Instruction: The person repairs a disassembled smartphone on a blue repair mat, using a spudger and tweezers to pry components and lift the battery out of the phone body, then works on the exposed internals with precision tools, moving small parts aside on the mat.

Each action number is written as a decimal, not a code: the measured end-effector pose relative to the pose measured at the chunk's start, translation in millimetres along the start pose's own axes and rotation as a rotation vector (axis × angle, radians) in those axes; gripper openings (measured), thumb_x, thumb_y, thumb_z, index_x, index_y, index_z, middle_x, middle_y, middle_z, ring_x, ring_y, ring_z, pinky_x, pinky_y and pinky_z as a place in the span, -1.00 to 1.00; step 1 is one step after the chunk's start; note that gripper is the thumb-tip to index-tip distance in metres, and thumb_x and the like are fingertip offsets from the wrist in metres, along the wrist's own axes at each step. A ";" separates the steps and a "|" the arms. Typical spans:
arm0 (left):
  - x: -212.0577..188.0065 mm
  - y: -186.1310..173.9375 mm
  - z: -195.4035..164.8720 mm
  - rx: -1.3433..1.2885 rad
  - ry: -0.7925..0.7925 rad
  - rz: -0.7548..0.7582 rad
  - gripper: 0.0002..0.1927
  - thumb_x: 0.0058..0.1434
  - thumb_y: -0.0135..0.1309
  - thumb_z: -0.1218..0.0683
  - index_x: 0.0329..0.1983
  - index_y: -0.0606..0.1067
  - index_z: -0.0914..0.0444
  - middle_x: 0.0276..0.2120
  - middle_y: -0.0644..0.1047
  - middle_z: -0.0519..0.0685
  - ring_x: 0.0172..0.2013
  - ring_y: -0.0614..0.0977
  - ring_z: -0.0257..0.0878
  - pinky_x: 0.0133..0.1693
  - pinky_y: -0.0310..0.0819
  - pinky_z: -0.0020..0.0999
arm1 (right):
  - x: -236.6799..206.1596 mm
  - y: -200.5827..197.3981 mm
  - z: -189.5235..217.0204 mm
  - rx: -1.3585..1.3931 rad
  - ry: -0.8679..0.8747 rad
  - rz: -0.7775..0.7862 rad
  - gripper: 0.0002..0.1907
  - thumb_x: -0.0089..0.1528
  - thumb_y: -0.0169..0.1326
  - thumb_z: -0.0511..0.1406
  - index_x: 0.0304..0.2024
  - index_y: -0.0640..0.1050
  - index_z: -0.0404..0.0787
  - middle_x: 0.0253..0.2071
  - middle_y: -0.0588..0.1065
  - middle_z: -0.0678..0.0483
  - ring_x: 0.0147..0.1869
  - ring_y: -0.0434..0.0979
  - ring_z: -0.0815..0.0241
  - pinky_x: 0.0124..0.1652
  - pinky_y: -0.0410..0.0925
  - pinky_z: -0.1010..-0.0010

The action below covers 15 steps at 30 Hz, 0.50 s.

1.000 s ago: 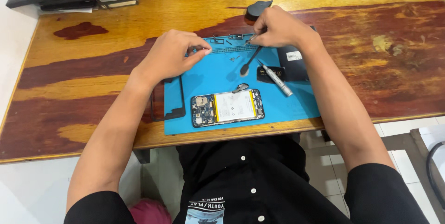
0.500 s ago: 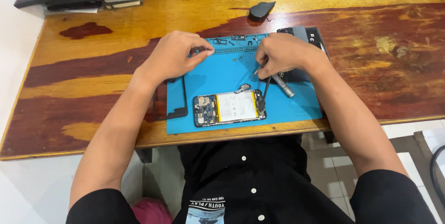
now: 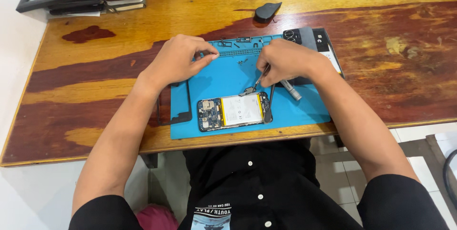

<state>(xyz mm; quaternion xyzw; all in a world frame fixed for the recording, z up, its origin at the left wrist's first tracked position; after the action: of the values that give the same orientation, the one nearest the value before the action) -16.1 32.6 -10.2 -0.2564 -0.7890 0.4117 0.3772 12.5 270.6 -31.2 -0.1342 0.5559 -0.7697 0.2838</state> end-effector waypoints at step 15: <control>-0.5 4.9 6.3 -0.002 -0.046 0.039 -0.83 0.30 0.19 0.03 -0.16 0.68 0.18 -0.30 0.66 0.00 -0.39 0.65 -0.09 -0.29 0.52 -0.20 | -3.5 -3.7 4.1 -0.045 -0.031 -0.086 -0.82 -0.08 0.32 -0.23 -0.55 0.65 -0.20 -0.57 0.57 -0.02 -0.46 0.60 0.00 -0.38 0.40 0.26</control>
<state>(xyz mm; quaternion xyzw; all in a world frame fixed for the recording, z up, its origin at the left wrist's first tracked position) -20.5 32.0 -16.8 -0.2625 -0.7927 0.4241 0.3504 16.4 270.3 -25.9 -0.1761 0.5625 -0.7662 0.2561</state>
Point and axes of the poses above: each hand's wrist, its own x-axis towards the middle knuckle, its own y-axis out of the palm, z = x × y, the point moved 4 cm from there along x, towards the middle knuckle
